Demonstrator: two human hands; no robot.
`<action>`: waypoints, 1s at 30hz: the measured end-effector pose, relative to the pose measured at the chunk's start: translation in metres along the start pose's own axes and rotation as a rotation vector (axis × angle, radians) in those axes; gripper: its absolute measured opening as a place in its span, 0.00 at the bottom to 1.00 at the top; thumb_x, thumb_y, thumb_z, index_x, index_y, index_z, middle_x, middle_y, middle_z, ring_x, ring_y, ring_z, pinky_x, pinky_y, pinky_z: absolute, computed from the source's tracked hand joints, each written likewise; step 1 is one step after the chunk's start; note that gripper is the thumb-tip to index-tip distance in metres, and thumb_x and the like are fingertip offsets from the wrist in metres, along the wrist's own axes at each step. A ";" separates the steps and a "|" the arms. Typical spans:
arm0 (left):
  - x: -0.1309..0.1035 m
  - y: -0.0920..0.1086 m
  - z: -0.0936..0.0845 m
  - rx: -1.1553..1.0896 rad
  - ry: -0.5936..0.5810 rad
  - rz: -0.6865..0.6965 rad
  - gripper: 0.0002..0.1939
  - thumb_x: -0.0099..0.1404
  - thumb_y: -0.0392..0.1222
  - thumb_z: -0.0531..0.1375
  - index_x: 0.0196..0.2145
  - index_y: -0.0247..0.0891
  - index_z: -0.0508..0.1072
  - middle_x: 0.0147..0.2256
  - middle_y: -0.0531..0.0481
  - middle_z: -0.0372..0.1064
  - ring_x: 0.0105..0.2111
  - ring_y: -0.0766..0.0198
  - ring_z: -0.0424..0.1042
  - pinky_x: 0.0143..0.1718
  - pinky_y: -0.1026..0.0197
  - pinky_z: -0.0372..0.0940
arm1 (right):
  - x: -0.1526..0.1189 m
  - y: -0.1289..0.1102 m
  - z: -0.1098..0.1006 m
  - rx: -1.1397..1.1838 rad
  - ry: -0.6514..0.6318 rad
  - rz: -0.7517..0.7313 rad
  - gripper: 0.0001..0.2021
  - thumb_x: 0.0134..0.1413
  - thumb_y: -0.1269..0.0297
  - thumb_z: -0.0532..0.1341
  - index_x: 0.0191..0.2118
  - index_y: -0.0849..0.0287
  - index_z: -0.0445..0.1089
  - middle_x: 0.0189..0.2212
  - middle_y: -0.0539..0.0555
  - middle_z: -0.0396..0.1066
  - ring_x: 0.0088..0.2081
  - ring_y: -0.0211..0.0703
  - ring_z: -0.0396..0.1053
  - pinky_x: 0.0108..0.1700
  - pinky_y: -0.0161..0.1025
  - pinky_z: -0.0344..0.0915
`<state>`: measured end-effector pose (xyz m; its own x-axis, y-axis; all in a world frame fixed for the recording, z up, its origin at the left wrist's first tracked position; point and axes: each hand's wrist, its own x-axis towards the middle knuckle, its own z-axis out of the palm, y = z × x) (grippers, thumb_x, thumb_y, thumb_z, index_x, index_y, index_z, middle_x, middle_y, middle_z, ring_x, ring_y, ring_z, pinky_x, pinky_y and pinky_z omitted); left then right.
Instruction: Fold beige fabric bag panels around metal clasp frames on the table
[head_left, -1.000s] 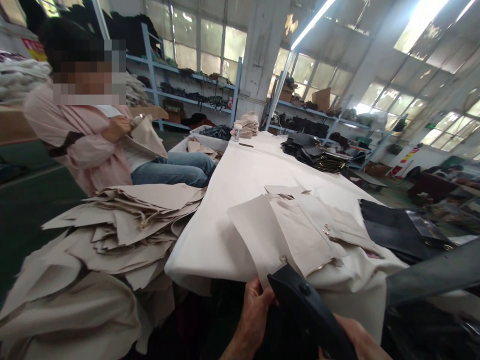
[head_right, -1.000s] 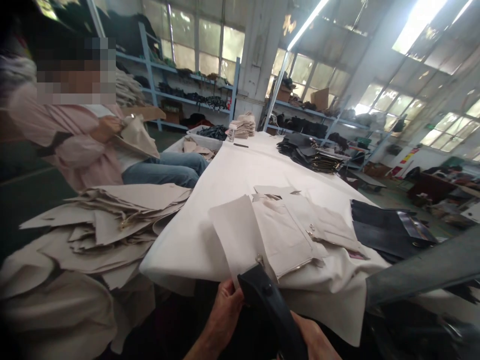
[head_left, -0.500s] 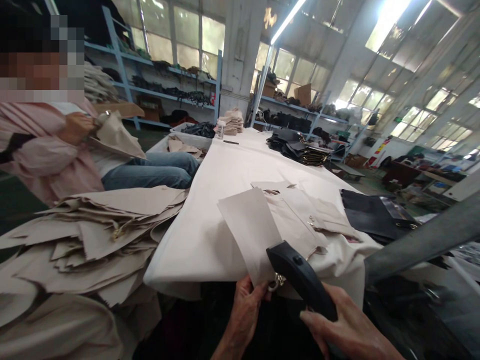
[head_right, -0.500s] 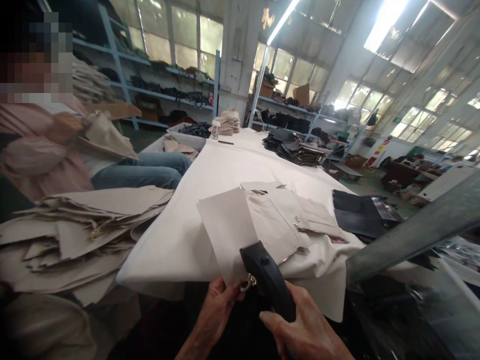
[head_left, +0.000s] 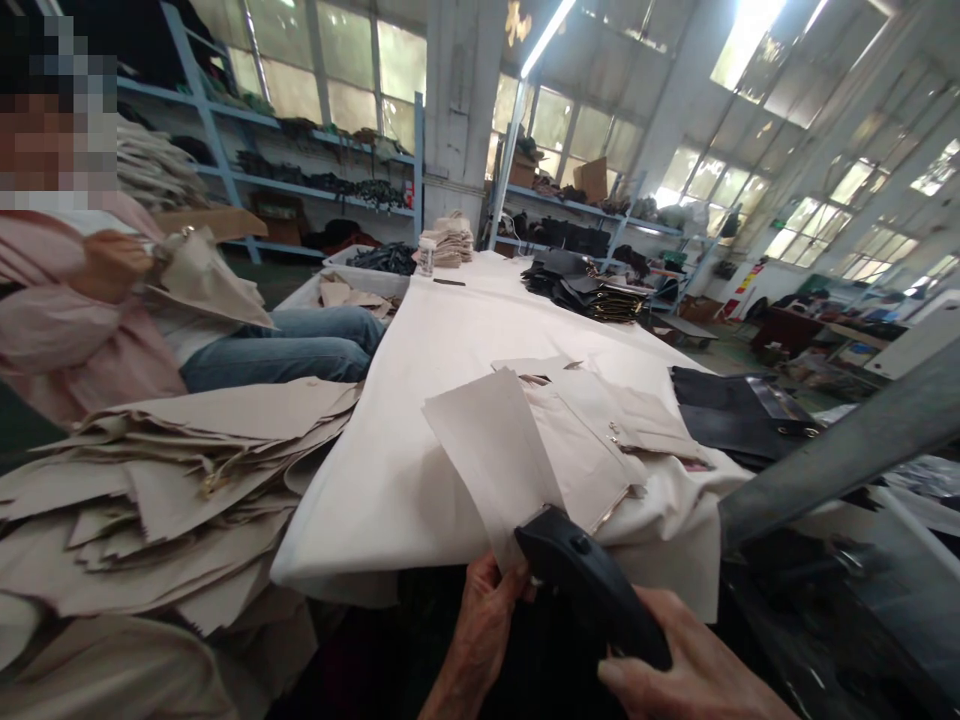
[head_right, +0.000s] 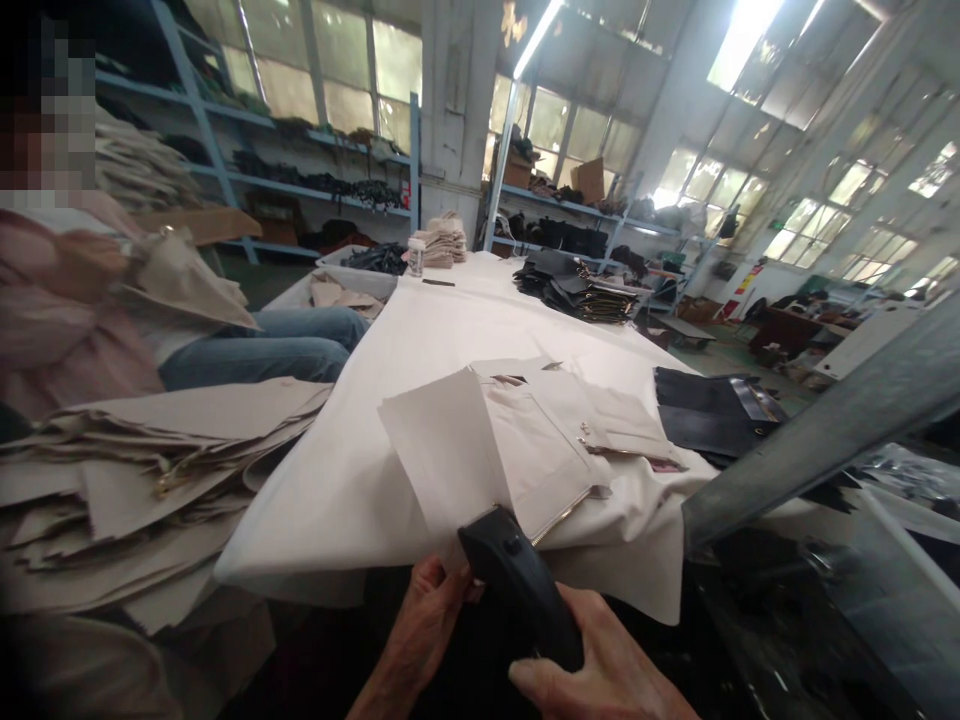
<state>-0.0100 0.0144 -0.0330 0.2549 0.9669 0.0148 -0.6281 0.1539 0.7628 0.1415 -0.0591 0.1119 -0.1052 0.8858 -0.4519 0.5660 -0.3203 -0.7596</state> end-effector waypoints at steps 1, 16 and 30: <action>0.000 0.000 -0.002 0.006 0.000 -0.002 0.11 0.61 0.43 0.62 0.27 0.34 0.70 0.23 0.54 0.59 0.25 0.68 0.54 0.29 0.64 0.52 | 0.004 -0.004 -0.001 0.014 -0.022 -0.029 0.09 0.50 0.61 0.60 0.33 0.62 0.67 0.15 0.45 0.64 0.19 0.34 0.60 0.23 0.30 0.56; -0.014 0.059 -0.018 0.873 0.407 0.028 0.16 0.56 0.52 0.59 0.31 0.35 0.72 0.22 0.50 0.67 0.25 0.58 0.66 0.32 0.57 0.59 | 0.004 0.019 -0.045 0.028 0.057 -0.058 0.15 0.50 0.53 0.60 0.26 0.59 0.61 0.13 0.47 0.65 0.17 0.35 0.61 0.22 0.31 0.58; 0.073 0.071 0.022 1.252 0.235 0.103 0.19 0.54 0.41 0.60 0.11 0.41 0.57 0.12 0.55 0.55 0.17 0.64 0.58 0.23 0.62 0.47 | 0.019 0.036 -0.052 0.184 -0.148 -0.126 0.12 0.50 0.57 0.59 0.31 0.62 0.63 0.14 0.46 0.63 0.15 0.33 0.59 0.19 0.29 0.55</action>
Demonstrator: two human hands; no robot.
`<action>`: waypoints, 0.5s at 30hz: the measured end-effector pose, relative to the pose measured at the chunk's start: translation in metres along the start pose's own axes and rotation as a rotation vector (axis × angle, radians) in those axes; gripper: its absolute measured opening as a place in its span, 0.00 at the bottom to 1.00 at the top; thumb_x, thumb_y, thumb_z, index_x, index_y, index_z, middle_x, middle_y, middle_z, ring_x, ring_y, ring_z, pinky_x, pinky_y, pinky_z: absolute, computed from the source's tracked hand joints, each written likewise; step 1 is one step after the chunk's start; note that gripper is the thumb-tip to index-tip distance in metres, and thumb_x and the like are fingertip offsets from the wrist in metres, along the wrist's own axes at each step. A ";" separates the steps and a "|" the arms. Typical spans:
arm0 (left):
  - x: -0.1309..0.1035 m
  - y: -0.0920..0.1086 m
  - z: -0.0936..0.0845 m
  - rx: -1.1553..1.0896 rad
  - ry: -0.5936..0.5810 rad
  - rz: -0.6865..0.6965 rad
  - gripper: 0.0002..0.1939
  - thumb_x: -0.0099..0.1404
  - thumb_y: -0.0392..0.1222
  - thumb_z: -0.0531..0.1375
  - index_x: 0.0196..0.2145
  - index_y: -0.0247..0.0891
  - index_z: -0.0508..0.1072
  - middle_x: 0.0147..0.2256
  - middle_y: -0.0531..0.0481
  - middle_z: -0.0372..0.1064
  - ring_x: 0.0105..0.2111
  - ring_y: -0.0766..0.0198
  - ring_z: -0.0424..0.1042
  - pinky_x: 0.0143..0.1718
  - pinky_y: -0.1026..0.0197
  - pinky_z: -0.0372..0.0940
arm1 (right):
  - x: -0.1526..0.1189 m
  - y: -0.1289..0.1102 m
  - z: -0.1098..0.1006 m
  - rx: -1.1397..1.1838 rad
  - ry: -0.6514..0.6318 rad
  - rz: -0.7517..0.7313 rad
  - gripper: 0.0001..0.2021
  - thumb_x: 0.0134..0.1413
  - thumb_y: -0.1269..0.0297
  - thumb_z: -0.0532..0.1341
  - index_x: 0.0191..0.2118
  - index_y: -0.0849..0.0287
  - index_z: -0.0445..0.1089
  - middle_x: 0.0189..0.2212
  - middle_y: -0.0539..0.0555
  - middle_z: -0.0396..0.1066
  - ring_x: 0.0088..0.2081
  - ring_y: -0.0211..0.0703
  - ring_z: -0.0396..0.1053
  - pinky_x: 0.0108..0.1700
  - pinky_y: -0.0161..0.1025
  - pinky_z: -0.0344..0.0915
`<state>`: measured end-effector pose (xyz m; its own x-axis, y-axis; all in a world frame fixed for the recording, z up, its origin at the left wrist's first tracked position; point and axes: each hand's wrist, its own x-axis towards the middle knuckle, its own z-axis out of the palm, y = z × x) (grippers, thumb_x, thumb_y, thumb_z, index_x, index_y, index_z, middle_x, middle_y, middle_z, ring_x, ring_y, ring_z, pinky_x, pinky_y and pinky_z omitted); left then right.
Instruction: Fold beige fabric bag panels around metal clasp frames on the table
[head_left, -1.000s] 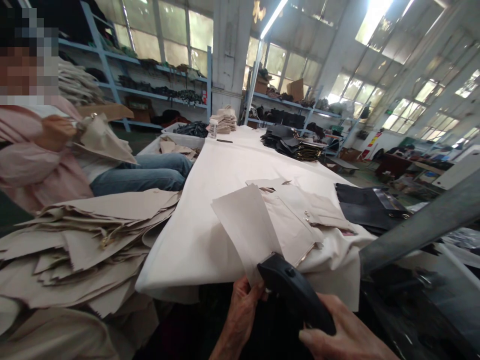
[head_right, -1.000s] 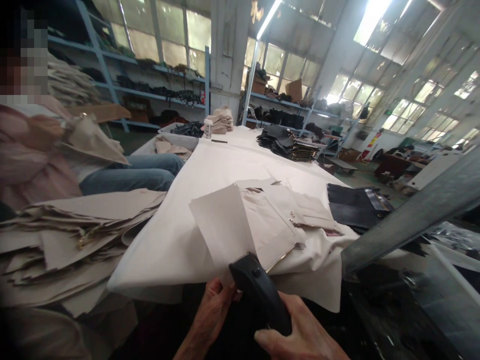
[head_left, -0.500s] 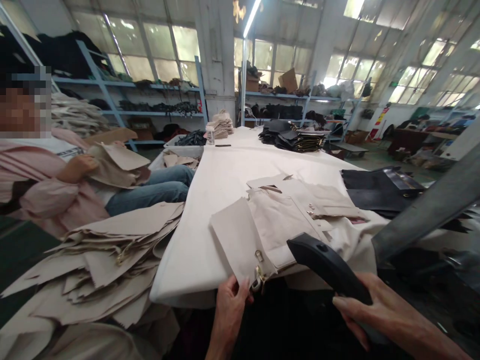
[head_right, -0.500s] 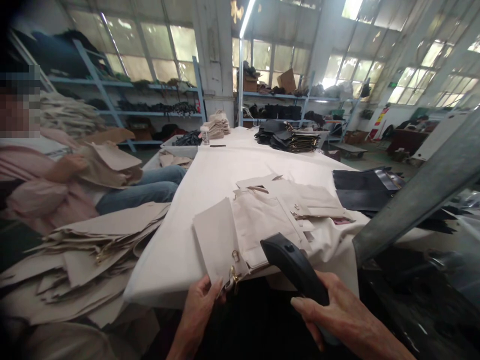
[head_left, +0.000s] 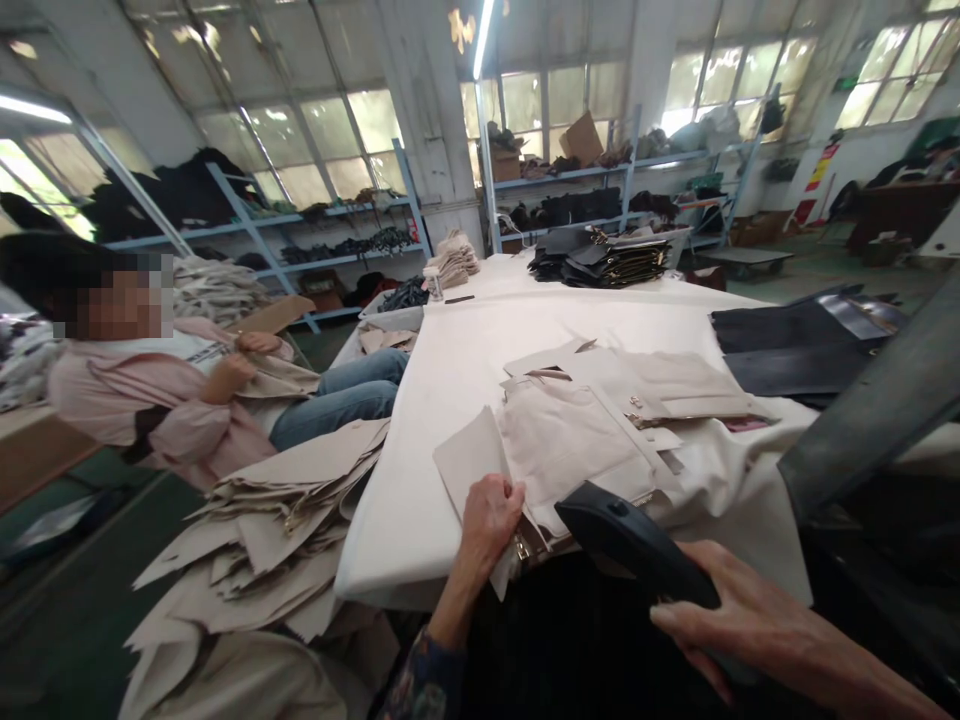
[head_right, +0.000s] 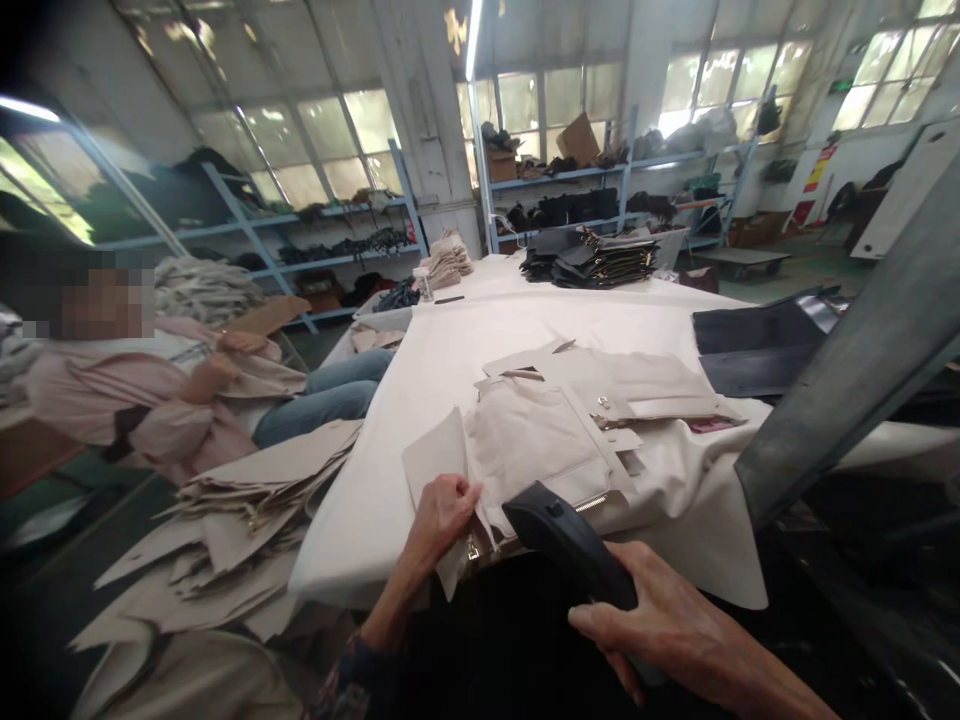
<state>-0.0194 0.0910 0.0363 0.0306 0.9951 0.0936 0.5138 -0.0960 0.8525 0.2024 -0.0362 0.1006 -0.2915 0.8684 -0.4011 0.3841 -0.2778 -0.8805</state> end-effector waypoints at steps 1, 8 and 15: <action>0.004 -0.002 -0.002 -0.039 -0.046 -0.007 0.18 0.54 0.39 0.58 0.11 0.41 0.58 0.10 0.55 0.55 0.15 0.64 0.59 0.22 0.62 0.48 | -0.001 0.001 -0.001 0.003 -0.015 0.002 0.13 0.50 0.56 0.59 0.32 0.63 0.63 0.14 0.46 0.62 0.15 0.33 0.58 0.19 0.29 0.55; -0.009 -0.013 -0.002 -0.373 -0.094 -0.097 0.18 0.57 0.49 0.58 0.16 0.37 0.64 0.13 0.54 0.63 0.15 0.67 0.62 0.18 0.66 0.55 | 0.002 0.001 0.003 0.051 -0.123 -0.005 0.12 0.49 0.59 0.60 0.37 0.63 0.65 0.15 0.43 0.61 0.17 0.31 0.58 0.21 0.27 0.53; -0.017 -0.024 0.004 -0.698 -0.164 -0.171 0.17 0.54 0.49 0.64 0.19 0.32 0.70 0.16 0.53 0.66 0.17 0.70 0.62 0.21 0.67 0.56 | 0.021 0.001 0.019 0.073 -0.154 -0.058 0.07 0.48 0.65 0.58 0.34 0.62 0.65 0.14 0.43 0.61 0.15 0.31 0.58 0.18 0.26 0.54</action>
<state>-0.0291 0.0768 0.0128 0.1545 0.9828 -0.1016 -0.1405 0.1236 0.9823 0.1803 -0.0259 0.0871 -0.4440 0.8123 -0.3781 0.3001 -0.2628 -0.9170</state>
